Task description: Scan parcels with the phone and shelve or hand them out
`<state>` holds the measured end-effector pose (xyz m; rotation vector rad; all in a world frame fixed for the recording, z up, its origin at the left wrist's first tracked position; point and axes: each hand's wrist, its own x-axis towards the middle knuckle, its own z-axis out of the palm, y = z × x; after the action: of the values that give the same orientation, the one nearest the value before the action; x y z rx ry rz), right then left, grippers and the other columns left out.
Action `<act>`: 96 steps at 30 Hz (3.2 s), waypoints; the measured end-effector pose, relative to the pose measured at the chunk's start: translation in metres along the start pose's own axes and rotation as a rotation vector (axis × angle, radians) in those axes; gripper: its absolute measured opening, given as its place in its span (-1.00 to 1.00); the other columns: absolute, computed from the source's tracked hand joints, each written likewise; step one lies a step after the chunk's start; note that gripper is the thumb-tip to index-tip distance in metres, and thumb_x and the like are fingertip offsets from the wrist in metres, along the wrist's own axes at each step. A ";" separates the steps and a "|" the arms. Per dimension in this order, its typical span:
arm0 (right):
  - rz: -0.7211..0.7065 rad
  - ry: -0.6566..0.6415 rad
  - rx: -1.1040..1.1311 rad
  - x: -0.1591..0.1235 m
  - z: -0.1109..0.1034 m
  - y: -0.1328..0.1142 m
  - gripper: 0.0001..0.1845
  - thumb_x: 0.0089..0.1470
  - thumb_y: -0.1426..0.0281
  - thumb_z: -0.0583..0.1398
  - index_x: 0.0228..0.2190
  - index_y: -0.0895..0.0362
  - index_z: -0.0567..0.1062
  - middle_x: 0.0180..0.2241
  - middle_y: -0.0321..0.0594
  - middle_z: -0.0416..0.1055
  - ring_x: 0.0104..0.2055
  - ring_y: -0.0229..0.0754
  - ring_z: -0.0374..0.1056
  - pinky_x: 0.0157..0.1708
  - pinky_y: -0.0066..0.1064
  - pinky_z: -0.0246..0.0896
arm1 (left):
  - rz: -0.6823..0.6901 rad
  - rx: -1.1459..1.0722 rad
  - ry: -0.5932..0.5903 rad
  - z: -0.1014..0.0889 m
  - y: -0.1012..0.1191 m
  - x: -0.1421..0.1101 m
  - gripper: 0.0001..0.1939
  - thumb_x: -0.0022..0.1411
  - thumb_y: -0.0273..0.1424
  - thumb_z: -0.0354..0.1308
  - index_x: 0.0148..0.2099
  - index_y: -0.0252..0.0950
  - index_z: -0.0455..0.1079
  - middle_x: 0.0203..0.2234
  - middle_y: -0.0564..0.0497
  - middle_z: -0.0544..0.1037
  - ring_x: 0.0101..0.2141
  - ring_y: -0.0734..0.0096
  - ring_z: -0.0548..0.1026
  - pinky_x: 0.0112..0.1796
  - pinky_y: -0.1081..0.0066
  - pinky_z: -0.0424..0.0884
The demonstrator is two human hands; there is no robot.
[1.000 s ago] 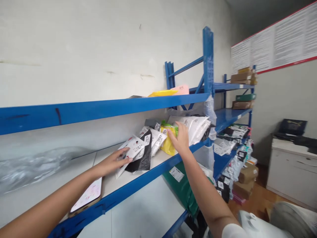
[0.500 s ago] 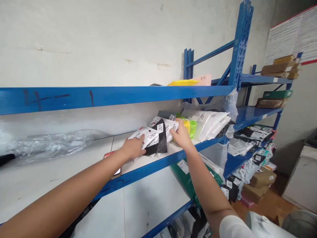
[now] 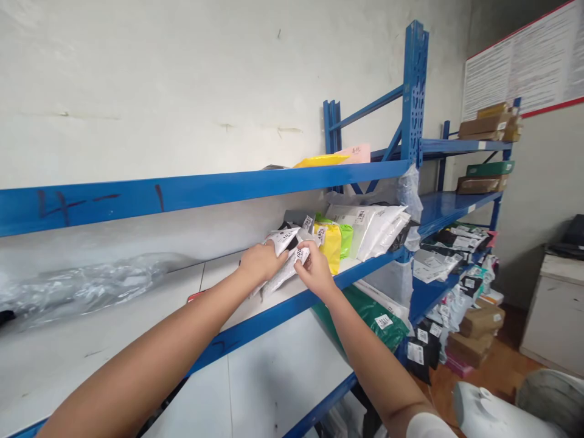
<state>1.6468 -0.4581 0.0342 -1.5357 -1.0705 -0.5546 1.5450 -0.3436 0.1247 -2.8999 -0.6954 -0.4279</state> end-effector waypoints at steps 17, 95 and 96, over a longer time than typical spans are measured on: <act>-0.245 -0.311 -0.812 0.078 0.019 -0.046 -0.80 0.12 0.50 0.11 -0.32 0.24 0.54 -0.25 0.05 0.49 -0.09 0.05 0.32 -0.16 -0.18 0.14 | -0.143 -0.047 0.161 -0.018 -0.059 0.007 -0.51 0.29 -0.27 -0.34 0.04 -0.37 0.27 -0.21 -0.31 0.56 -0.19 -0.03 0.54 -0.29 0.24 0.36; -0.041 -0.100 -0.050 -0.021 -0.003 -0.105 -0.63 0.15 0.21 0.09 -0.05 0.11 0.29 -0.53 -0.32 0.40 -0.47 -0.16 0.37 -0.41 -0.39 0.21 | 0.104 -0.913 -0.260 0.005 -0.106 -0.001 -0.34 0.19 0.14 -0.09 0.06 -0.25 0.38 0.10 -0.17 0.43 0.10 0.14 0.37 0.07 0.22 0.27; -0.083 -0.267 -0.108 -0.026 0.011 -0.121 -0.59 0.13 0.17 0.09 -0.05 0.13 0.31 -0.46 -0.24 0.45 -0.42 -0.11 0.40 -0.40 -0.35 0.23 | 0.079 -0.948 -0.217 0.001 -0.115 -0.006 -0.36 0.19 0.12 -0.07 0.03 -0.27 0.40 0.07 -0.18 0.46 0.08 0.13 0.40 0.06 0.21 0.29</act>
<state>1.5284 -0.4608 0.0724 -1.6995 -1.3309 -0.4791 1.4869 -0.2447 0.1288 -3.8957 -0.4723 -0.5500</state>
